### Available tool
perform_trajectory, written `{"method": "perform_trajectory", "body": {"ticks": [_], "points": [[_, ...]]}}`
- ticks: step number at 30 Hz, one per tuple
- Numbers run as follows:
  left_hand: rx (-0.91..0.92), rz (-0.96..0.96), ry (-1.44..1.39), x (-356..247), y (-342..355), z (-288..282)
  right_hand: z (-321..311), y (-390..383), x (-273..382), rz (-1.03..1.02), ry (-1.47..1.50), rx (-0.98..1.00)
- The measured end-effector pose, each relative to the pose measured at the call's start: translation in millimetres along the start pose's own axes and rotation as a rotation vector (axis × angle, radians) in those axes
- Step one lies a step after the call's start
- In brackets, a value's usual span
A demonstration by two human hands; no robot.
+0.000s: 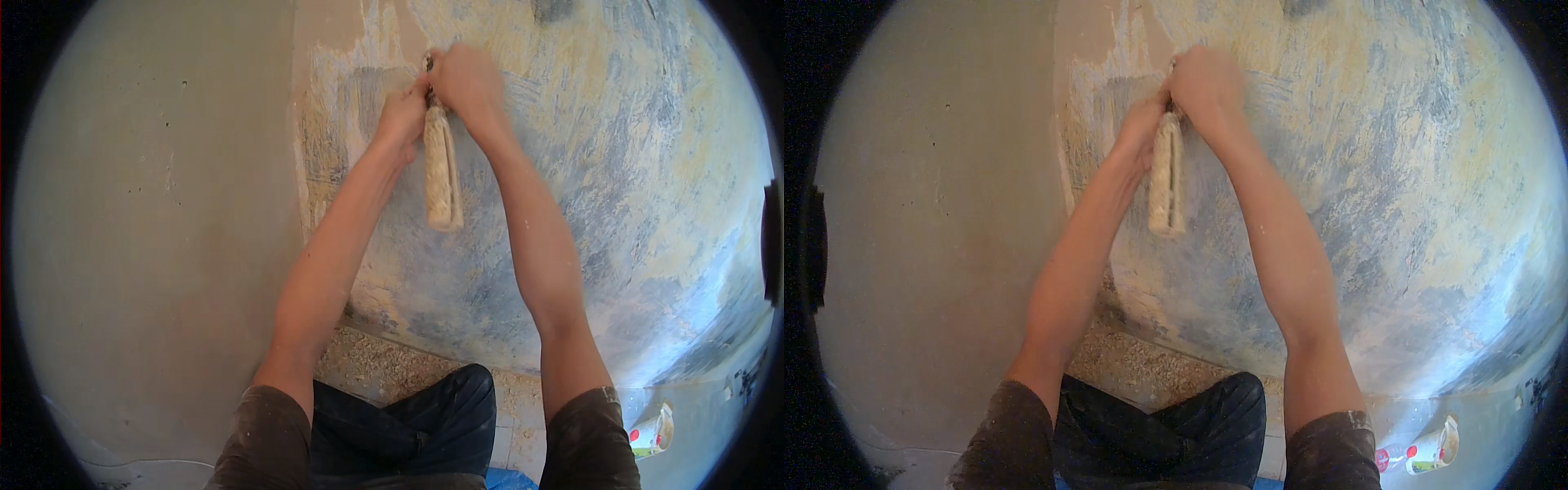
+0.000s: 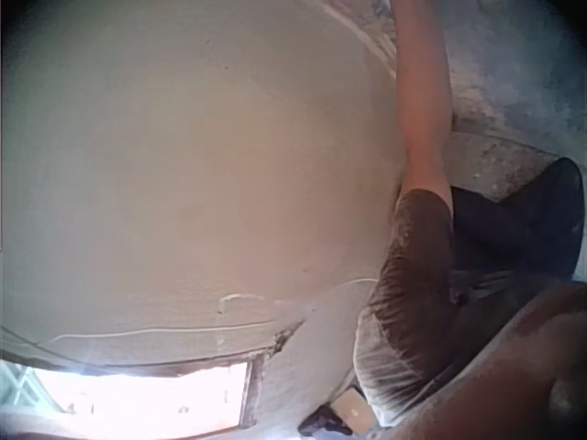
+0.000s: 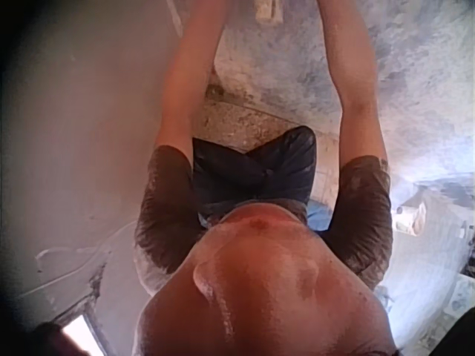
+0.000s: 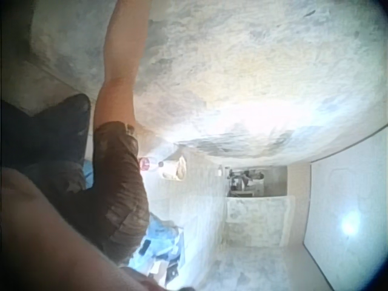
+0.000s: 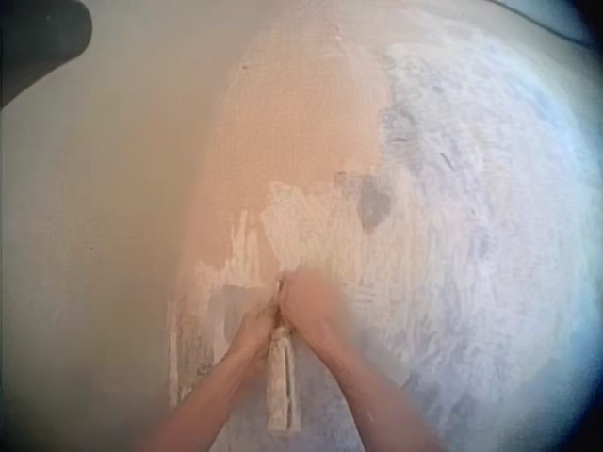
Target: Using a putty knife and brush to apply and smooth filler onto a wall surface.
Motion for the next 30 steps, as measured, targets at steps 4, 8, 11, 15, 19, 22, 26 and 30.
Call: {"method": "perform_trajectory", "body": {"ticks": [4, 8, 11, 15, 19, 22, 26, 30], "points": [[-0.034, -0.023, 0.021, 0, -4, 0, 4, 1, -4, 0.051, 0.041, 0.003], [0.044, -0.071, 0.031, 26, -8, 1, 1, -18, -9, -0.038, -0.008, 0.074], [0.005, 0.003, 0.006, 24, 0, -5, 1, -15, -7, 0.053, 0.021, 0.011], [-0.026, 0.043, -0.003, 1, 9, -6, 4, 6, 5, -0.027, 0.026, 0.035], [-0.019, 0.046, -0.051, 3, 5, -6, 5, 5, 3, -0.033, 0.038, -0.002], [0.007, 0.024, 0.011, 25, -2, -6, 0, -20, -5, -0.047, 0.014, 0.074], [0.038, -0.053, 0.042, 34, -11, 3, -3, -30, -12, 0.048, -0.063, 0.075], [-0.017, 0.03, -0.065, 10, 16, -1, 2, 4, 1, -0.007, -0.034, 0.03]]}}
Point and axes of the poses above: each hand's wrist, its own y-axis towards the middle knuckle, its own z-axis out of the palm, x = y × z, the point moved 5 cm from there along y, towards the middle knuckle, and after that the axes turned 2 degrees about -x, right-handed, at the moved point
